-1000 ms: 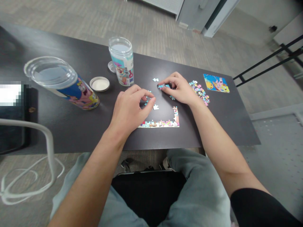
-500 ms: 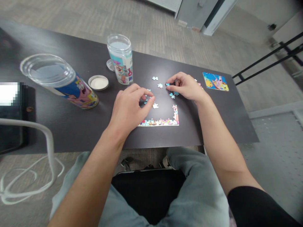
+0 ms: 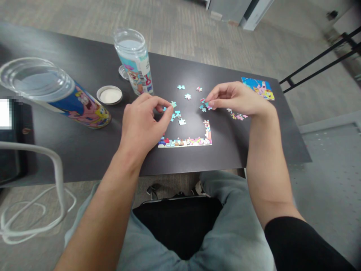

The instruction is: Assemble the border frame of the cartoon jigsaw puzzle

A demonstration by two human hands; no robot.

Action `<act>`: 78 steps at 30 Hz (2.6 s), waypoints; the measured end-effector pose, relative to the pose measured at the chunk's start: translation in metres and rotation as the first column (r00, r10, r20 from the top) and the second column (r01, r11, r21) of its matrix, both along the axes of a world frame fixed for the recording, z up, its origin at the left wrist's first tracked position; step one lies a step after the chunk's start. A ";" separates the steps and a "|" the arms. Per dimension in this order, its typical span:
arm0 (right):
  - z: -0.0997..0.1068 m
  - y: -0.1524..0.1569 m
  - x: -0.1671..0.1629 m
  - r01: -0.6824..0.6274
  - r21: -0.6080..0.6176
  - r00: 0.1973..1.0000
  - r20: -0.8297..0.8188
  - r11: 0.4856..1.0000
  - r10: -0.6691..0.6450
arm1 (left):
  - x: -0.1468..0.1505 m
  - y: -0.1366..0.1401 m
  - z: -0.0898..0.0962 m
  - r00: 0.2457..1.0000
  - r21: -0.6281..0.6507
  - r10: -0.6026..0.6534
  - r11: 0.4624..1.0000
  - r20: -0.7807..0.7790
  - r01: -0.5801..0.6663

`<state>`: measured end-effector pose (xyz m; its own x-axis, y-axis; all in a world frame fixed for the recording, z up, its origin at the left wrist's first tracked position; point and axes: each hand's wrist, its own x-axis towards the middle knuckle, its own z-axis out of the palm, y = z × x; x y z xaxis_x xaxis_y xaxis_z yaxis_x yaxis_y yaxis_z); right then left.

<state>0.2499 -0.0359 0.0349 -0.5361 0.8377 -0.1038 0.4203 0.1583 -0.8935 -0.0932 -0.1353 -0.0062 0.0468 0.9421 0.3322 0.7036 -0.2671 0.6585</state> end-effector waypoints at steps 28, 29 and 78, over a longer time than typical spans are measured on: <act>-0.006 0.002 -0.005 -0.142 -0.029 0.980 0.135 0.989 0.145 | -0.001 0.000 0.002 1.000 -0.030 -0.024 0.999 0.009 0.024; -0.006 0.002 -0.005 -0.151 -0.020 0.978 0.140 0.988 0.153 | -0.001 0.000 0.002 1.000 -0.030 -0.024 0.999 0.015 0.025; -0.007 0.004 -0.019 -0.197 0.036 0.972 0.140 0.980 0.190 | 0.004 -0.001 0.003 1.000 -0.045 -0.019 0.999 0.004 0.019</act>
<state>0.2314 -0.0322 0.0279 -0.6724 0.7253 -0.1475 0.4938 0.2910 -0.8195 -0.0892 -0.1367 -0.0034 0.0639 0.9550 0.2895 0.6963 -0.2505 0.6726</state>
